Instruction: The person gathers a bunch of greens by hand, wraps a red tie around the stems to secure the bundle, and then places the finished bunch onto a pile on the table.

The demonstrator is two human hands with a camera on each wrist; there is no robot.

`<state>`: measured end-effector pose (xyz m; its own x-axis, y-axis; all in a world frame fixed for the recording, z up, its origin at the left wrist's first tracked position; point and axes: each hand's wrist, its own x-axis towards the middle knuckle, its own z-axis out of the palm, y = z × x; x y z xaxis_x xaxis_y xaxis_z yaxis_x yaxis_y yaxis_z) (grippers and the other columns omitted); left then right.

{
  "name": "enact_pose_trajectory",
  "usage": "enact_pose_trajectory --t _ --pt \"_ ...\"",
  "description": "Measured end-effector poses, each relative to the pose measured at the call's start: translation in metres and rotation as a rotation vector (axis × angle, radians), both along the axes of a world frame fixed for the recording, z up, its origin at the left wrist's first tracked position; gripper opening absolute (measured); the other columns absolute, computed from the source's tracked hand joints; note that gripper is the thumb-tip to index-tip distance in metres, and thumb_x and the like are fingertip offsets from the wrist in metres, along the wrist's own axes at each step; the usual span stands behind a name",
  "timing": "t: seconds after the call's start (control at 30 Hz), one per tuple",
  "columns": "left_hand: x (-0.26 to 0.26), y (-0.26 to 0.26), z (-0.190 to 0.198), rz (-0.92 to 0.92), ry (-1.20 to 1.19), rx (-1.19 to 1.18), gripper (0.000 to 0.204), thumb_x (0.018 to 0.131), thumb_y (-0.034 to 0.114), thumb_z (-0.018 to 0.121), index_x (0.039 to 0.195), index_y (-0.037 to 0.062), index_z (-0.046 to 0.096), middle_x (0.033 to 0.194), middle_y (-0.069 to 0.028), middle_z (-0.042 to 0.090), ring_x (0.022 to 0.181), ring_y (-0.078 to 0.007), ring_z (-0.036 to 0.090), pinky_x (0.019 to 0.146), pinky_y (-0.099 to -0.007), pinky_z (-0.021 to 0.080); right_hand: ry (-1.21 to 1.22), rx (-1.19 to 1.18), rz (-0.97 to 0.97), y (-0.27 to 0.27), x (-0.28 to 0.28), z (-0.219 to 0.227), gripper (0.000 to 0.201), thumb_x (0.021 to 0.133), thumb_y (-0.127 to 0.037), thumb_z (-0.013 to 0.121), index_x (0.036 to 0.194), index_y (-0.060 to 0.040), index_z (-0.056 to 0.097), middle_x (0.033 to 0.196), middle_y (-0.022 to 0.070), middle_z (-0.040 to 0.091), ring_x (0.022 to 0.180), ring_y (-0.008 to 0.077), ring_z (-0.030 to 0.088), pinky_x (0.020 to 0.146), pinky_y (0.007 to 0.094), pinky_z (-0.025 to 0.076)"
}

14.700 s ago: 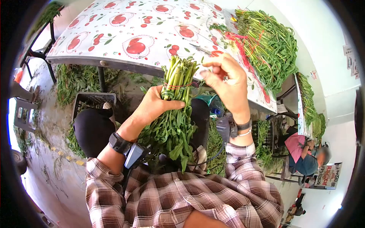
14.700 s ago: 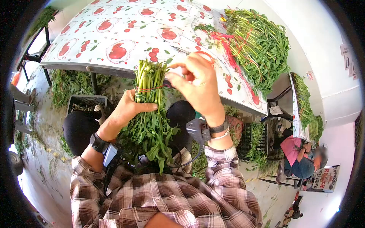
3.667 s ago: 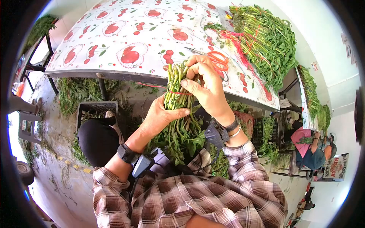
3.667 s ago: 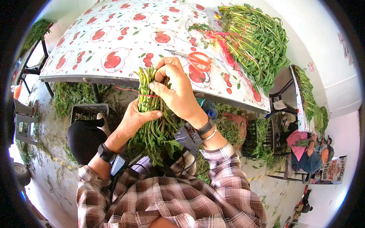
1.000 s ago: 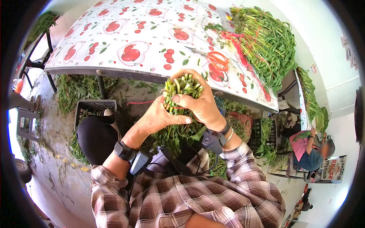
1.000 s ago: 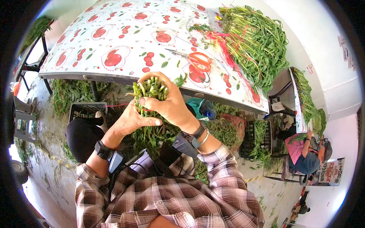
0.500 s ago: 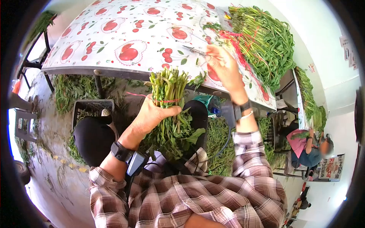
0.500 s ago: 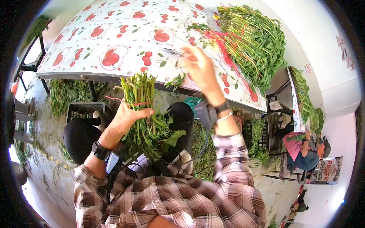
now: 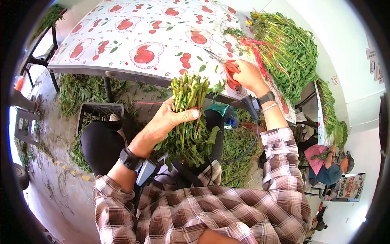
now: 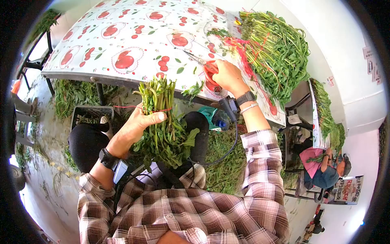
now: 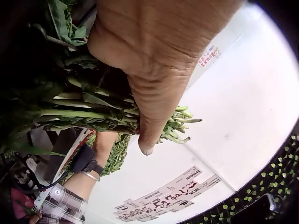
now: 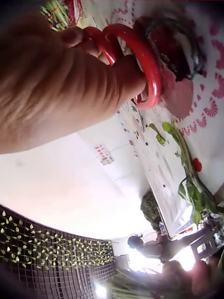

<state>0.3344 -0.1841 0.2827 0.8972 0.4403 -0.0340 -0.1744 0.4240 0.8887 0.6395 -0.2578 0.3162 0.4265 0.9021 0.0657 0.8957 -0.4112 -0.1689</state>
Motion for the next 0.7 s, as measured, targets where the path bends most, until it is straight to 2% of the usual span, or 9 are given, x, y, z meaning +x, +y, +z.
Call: enact_pose_trajectory --t 0.07,0.17,0.23,0.27,0.3,0.4,0.57,0.67,0.7 --pt "-0.003 0.002 0.003 -0.004 0.015 0.006 0.05 0.075 0.02 0.079 0.116 0.0019 0.058 0.106 -0.0023 0.062 0.097 -0.0113 0.056 0.091 -0.0283 0.042 -0.079 -0.001 0.005 0.001 0.001 -0.002 0.029 0.071 -0.017 0.059 0.097 -0.005 0.062 0.093 0.0179 0.065 0.088 0.0342 0.062 0.075 0.0431 0.047" --pt "-0.007 0.008 0.003 -0.046 0.096 0.052 0.051 0.074 0.024 0.078 0.115 0.0015 0.058 0.106 -0.0033 0.063 0.097 -0.0127 0.056 0.09 -0.0295 0.042 0.054 0.155 0.005 -0.009 -0.004 0.003 0.022 0.075 -0.019 0.063 0.089 -0.0022 0.06 0.079 0.0154 0.064 0.076 0.0313 0.063 0.068 0.0399 0.048" --pt "-0.009 0.008 0.006 -0.031 0.11 0.069 0.048 0.074 0.021 0.077 0.114 0.0014 0.059 0.104 -0.0031 0.064 0.096 -0.0125 0.057 0.089 -0.029 0.043 0.089 0.261 -0.003 -0.014 -0.008 0.009 0.021 0.078 -0.019 0.066 0.084 -0.0005 0.056 0.068 0.0112 0.06 0.066 0.0241 0.06 0.061 0.0336 0.047" --pt "-0.01 0.008 0.008 -0.021 0.125 0.089 0.046 0.074 0.018 0.077 0.113 0.0014 0.059 0.102 -0.0028 0.064 0.094 -0.0124 0.057 0.088 -0.0285 0.044 0.194 0.291 0.025 -0.019 -0.011 0.012 0.021 0.081 -0.016 0.067 0.084 0.0002 0.055 0.069 0.0095 0.058 0.064 0.0184 0.057 0.061 0.03 0.048" --pt "-0.01 0.008 0.009 -0.022 0.125 0.088 0.046 0.074 0.018 0.077 0.113 0.0014 0.059 0.102 -0.0028 0.064 0.094 -0.0124 0.057 0.088 -0.0285 0.044 0.195 0.289 0.023 -0.024 -0.021 0.018 0.021 0.081 -0.016 0.067 0.084 0.0002 0.055 0.069 0.0095 0.058 0.064 0.0184 0.057 0.061 0.03 0.048" --pt "-0.011 0.011 0.01 -0.053 0.039 0.077 0.043 0.075 0.005 0.076 0.115 0.0031 0.058 0.103 0.0012 0.064 0.092 -0.0076 0.057 0.087 -0.0248 0.045 0.501 0.387 0.076 -0.035 -0.068 0.038 0.019 0.08 -0.012 0.066 0.089 0.0015 0.055 0.078 0.0093 0.061 0.068 0.0153 0.059 0.066 0.0301 0.049" --pt "-0.013 0.016 0.01 -0.081 0.055 0.123 0.045 0.075 0.008 0.077 0.115 0.0031 0.057 0.103 0.0004 0.064 0.093 -0.0069 0.056 0.086 -0.0254 0.045 0.42 0.302 0.196 -0.057 -0.097 0.052 0.017 0.078 -0.01 0.066 0.088 0.0009 0.057 0.076 0.0097 0.063 0.067 0.0166 0.061 0.065 0.029 0.05" --pt "-0.015 0.015 0.016 -0.036 0.096 0.134 0.048 0.074 0.015 0.079 0.115 0.0018 0.058 0.106 -0.001 0.064 0.096 -0.0097 0.056 0.09 -0.0265 0.043 0.228 0.22 0.298 -0.067 -0.105 0.056 0.019 0.078 -0.014 0.07 0.086 -0.0013 0.058 0.071 0.0084 0.065 0.066 0.02 0.066 0.062 0.0295 0.051" --pt "-0.015 0.013 0.015 0.013 0.069 0.196 0.037 0.076 0.015 0.075 0.109 0.0042 0.062 0.096 -0.0014 0.067 0.089 -0.0103 0.059 0.084 -0.0269 0.046 0.282 0.102 0.224 -0.069 -0.111 0.065 0.021 0.079 -0.017 0.071 0.085 -0.0008 0.059 0.077 0.0112 0.067 0.07 0.0212 0.068 0.066 0.0302 0.052"
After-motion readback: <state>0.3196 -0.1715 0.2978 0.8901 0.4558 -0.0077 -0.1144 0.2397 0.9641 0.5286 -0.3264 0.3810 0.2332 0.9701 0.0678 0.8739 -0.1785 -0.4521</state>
